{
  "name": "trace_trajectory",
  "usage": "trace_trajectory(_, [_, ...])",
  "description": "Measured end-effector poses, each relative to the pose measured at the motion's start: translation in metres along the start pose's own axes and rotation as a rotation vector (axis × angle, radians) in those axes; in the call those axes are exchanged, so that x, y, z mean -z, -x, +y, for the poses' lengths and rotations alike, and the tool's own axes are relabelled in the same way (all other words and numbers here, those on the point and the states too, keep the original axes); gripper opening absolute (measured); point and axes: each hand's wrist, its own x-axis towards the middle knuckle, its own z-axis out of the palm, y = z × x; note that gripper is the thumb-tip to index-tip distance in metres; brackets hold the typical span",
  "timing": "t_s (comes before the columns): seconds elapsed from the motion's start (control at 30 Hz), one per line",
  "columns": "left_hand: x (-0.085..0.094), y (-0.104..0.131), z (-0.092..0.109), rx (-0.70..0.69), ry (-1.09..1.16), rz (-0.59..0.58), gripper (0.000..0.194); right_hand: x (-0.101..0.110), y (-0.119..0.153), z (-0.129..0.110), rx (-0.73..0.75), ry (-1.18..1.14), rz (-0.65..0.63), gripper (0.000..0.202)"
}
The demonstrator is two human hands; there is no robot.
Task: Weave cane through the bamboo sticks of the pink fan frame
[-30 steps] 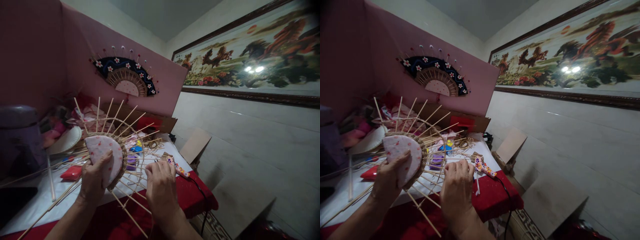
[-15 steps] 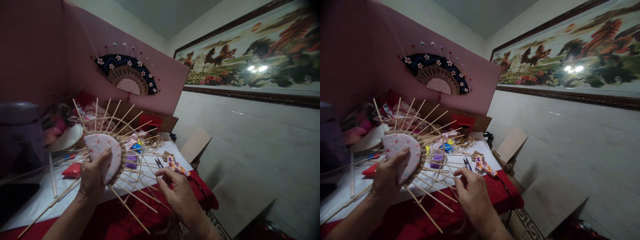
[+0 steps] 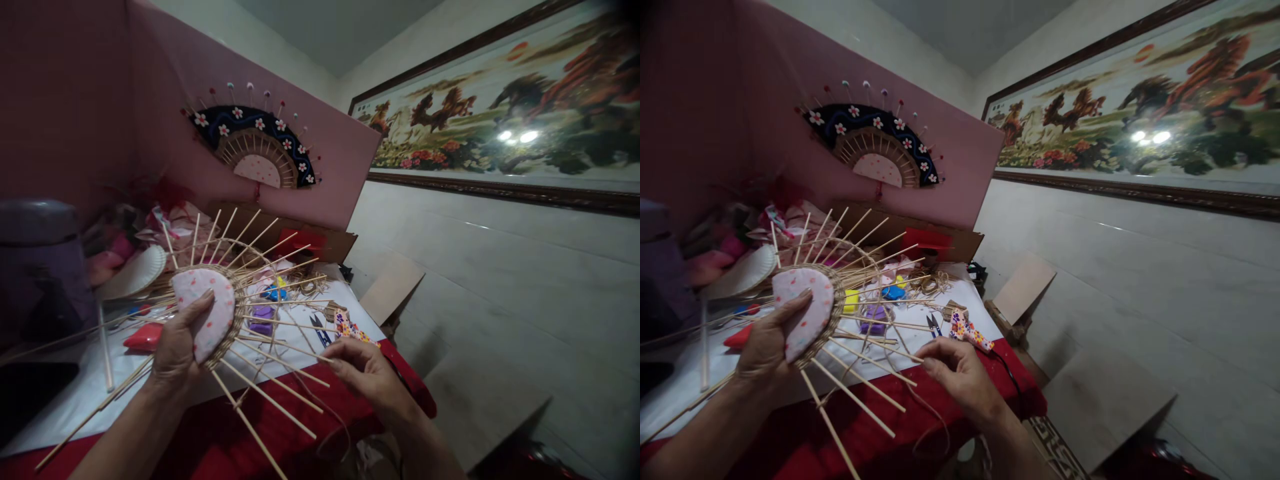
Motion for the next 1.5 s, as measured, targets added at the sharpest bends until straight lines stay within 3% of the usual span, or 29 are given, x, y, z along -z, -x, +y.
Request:
trace_trajectory(0.13, [0.002, -0.001, 0.001, -0.010, -0.023, -0.020, 0.013, -0.021, -0.003, 0.016, -0.024, -0.156, -0.074, 0.015])
trace_trajectory(0.33, [0.006, -0.007, -0.003, -0.004, -0.058, -0.062, 0.010, -0.047, -0.011, 0.028, 0.164, -0.195, -0.111, 0.024])
trace_trajectory(0.53, [0.009, -0.010, -0.006, 0.027, -0.050, -0.089, 0.011, -0.049, -0.021, 0.040, 0.387, 0.012, -0.122, 0.036])
trace_trajectory(0.63, [0.007, -0.007, -0.005, 0.056, -0.057, -0.089, 0.011, -0.046, -0.024, 0.043, 0.428, 0.176, -0.137, 0.039])
trace_trajectory(0.73, [0.005, -0.006, -0.005, 0.087, -0.080, -0.075, 0.010, -0.043, -0.024, 0.038, 0.462, 0.295, -0.139, 0.037])
trace_trajectory(0.87, [0.008, -0.008, -0.006, 0.085, -0.084, -0.088, 0.010, -0.040, -0.024, 0.028, 0.524, 0.281, -0.119, 0.035])
trace_trajectory(1.0, [0.008, -0.009, -0.006, 0.077, -0.086, -0.089, 0.009, -0.042, -0.022, 0.021, 0.391, 0.169, -0.154, 0.022])
trace_trajectory(1.13, [0.006, -0.006, -0.005, 0.081, -0.088, -0.081, 0.009, -0.051, -0.021, 0.020, 0.011, -0.340, -0.219, 0.011])
trace_trajectory(1.2, [0.005, -0.004, -0.004, 0.087, -0.084, -0.086, 0.009, -0.056, -0.021, 0.021, -0.105, -0.574, -0.212, 0.021])
trace_trajectory(1.33, [0.004, -0.002, -0.003, 0.098, -0.084, -0.090, 0.009, -0.062, -0.022, 0.019, -0.172, -0.806, -0.167, 0.031])
trace_trajectory(1.5, [0.003, -0.002, -0.003, 0.124, -0.083, -0.066, 0.010, -0.065, -0.025, 0.008, -0.195, -0.899, -0.145, 0.031])
